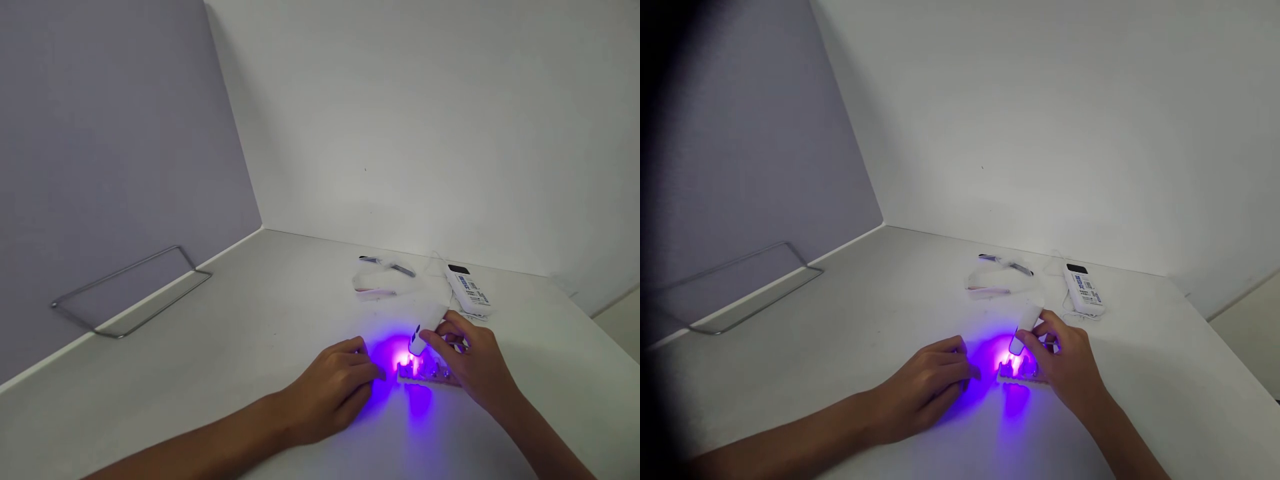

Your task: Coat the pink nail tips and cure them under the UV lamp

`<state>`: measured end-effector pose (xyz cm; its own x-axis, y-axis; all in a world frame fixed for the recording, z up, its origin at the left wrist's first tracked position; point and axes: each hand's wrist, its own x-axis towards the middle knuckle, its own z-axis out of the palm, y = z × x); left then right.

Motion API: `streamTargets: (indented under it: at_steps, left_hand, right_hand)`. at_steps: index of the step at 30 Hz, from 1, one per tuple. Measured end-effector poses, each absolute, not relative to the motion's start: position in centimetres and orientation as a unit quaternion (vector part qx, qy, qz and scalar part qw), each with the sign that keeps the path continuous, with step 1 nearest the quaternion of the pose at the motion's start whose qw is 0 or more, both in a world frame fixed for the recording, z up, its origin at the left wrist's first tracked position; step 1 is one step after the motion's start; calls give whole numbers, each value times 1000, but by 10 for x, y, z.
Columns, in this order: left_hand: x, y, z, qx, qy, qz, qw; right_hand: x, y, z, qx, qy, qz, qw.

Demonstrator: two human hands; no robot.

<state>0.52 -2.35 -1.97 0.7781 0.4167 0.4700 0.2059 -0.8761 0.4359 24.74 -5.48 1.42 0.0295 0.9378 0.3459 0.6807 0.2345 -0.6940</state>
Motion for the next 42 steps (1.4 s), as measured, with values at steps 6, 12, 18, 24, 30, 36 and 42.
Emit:
streamTargets:
  at_steps: [6, 12, 18, 24, 30, 36, 42]
  left_hand:
    - [5, -24, -21, 924, 168, 290, 184]
    - [5, -24, -21, 921, 166, 301, 182]
    - [4, -24, -21, 923, 173, 291, 184]
    - [5, -24, -20, 924, 178, 291, 176]
    - [4, -24, -21, 918, 188, 302, 176]
    - [2, -26, -28, 892, 224, 324, 220]
    - [2, -25, -26, 898, 218, 311, 223]
  right_hand:
    - [250, -54, 11, -600, -673, 176, 394]
    - [248, -55, 14, -602, -674, 179, 388]
    - [246, -57, 20, -598, -681, 174, 386]
    - [244, -63, 27, -573, -715, 135, 378]
    - [244, -66, 27, -549, -743, 123, 363]
    - [245, -65, 26, -555, -742, 88, 367]
    - [245, -66, 26, -551, -746, 90, 364]
